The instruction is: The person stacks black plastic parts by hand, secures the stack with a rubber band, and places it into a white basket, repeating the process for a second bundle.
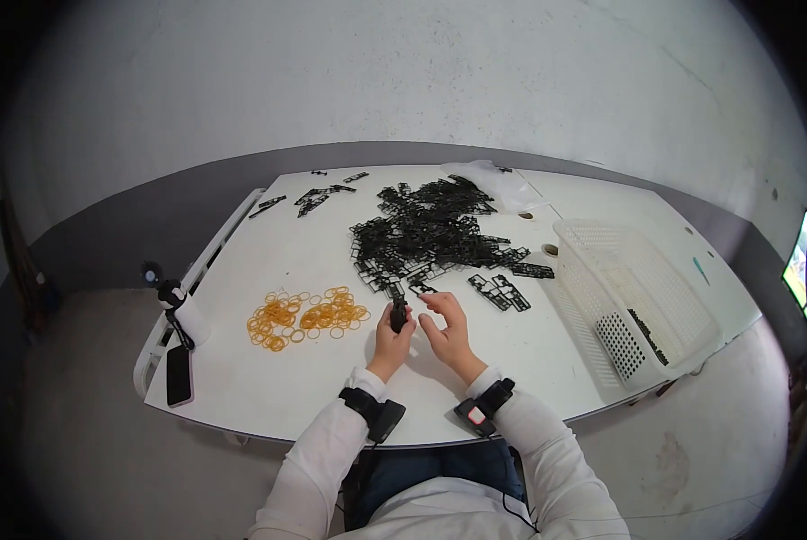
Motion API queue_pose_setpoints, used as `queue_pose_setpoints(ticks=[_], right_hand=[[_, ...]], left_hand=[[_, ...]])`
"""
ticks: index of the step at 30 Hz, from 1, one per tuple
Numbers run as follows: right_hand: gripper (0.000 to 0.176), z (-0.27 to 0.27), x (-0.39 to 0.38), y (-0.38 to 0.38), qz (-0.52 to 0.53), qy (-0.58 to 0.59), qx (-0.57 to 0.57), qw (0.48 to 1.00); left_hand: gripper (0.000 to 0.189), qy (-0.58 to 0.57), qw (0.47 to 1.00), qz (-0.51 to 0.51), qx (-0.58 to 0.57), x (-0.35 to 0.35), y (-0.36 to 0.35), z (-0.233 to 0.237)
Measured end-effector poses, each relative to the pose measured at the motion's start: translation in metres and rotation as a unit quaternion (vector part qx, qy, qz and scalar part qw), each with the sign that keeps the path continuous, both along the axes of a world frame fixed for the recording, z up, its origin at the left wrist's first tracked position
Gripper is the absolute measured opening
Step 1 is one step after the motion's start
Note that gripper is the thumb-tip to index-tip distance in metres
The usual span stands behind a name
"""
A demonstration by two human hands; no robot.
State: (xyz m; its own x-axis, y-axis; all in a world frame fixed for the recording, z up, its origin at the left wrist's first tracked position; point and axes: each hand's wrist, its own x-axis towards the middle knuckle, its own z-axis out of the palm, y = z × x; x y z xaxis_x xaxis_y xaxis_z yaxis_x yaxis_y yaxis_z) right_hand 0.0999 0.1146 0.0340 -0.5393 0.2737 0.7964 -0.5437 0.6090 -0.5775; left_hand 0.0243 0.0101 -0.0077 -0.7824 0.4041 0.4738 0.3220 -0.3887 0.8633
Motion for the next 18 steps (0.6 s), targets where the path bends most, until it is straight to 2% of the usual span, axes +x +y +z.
queue_pose_setpoints(ticks=[4,8,13,15,17,18], right_hand=[[0.037,0.003,0.003,-0.005,0.025,0.019,0.040,0.999],[0.037,0.006,0.001,-0.014,0.022,0.059,0.084,0.995],[0.038,0.007,0.006,-0.007,0.013,0.015,0.128,0.992],[0.037,0.012,0.006,-0.008,0.025,0.008,0.140,0.990],[0.036,0.011,-0.001,0.012,-0.013,-0.009,0.100,0.995],[0.036,0.006,-0.008,0.029,-0.047,-0.027,0.058,0.997]], left_hand=[[0.022,0.065,0.997,-0.002,-0.036,0.011,0.001,0.004],[0.024,0.032,0.999,-0.012,-0.002,-0.002,0.009,-0.017],[0.025,-0.003,0.999,-0.048,0.002,0.001,0.009,-0.015],[0.024,0.022,0.999,-0.007,-0.029,0.002,0.007,-0.010],[0.023,0.035,0.998,0.019,-0.042,0.001,0.005,-0.004],[0.022,-0.016,0.999,0.017,-0.030,0.001,0.004,-0.002]])
